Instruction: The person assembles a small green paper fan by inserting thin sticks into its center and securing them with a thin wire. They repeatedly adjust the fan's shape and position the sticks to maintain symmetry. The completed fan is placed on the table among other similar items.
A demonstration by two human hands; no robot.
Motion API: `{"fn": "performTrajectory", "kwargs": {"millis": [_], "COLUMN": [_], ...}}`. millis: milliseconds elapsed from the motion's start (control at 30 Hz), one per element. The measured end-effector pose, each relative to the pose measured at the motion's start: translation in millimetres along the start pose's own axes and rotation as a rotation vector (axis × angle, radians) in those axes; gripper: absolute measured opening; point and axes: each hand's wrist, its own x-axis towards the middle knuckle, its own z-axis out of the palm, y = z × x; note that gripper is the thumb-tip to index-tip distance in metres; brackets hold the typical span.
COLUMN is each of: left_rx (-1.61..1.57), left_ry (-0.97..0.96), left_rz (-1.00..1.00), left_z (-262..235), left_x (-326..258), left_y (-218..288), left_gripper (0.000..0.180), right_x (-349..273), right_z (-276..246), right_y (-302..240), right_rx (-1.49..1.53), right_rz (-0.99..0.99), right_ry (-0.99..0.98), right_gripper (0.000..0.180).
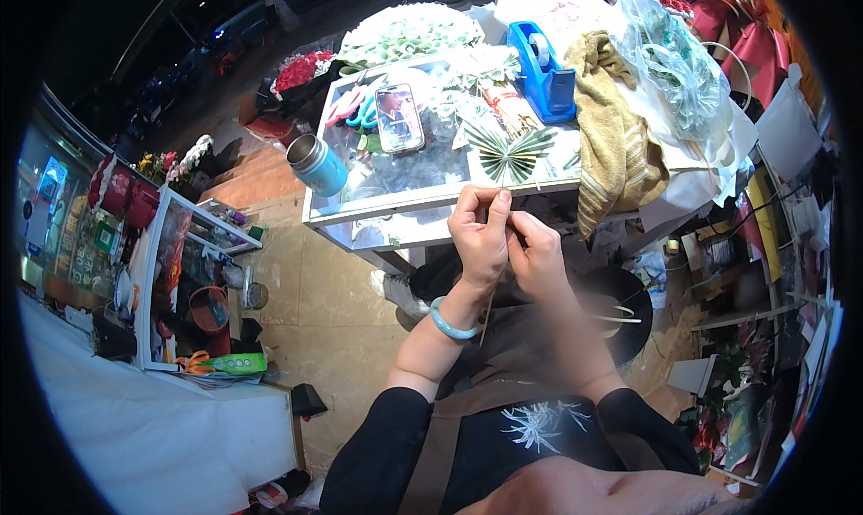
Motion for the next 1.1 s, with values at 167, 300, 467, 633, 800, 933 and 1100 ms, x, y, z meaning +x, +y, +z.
{"fn": "performTrajectory", "kwargs": {"millis": [167, 300, 467, 633, 800, 933, 1100], "left_rx": [0.069, 0.064, 0.095, 0.097, 0.075, 0.045, 0.063], "left_ry": [0.009, 0.018, 0.025, 0.055, 0.044, -0.019, -0.069], "left_rz": [0.096, 0.015, 0.045, 0.060, 0.036, -0.070, -0.029], "left_z": [4, 4, 2, 0, -1, 2, -1], "left_x": [1, -2, -1, -2, -2, -6, -9], "left_y": [-5, -4, -3, -7, -7, -5, -7], "left_gripper": [0.013, 0.012, 0.011, 0.011, 0.010, 0.013, 0.034], "right_x": [0, -2, -5, -6, -6, -5, -9], "right_z": [-2, -2, 1, 3, 3, -1, -63], "right_y": [1, 4, 5, 4, 6, 7, 16], "right_rx": [-0.022, -0.008, 0.001, 0.021, 0.018, 0.040, 0.038], "right_rz": [0.001, 0.029, 0.032, 0.043, 0.023, 0.140, 0.191], "right_ry": [-0.012, -0.021, -0.035, -0.036, -0.028, -0.056, 0.212], "right_gripper": [0.007, 0.005, 0.006, 0.006, 0.007, 0.010, 0.014]}}
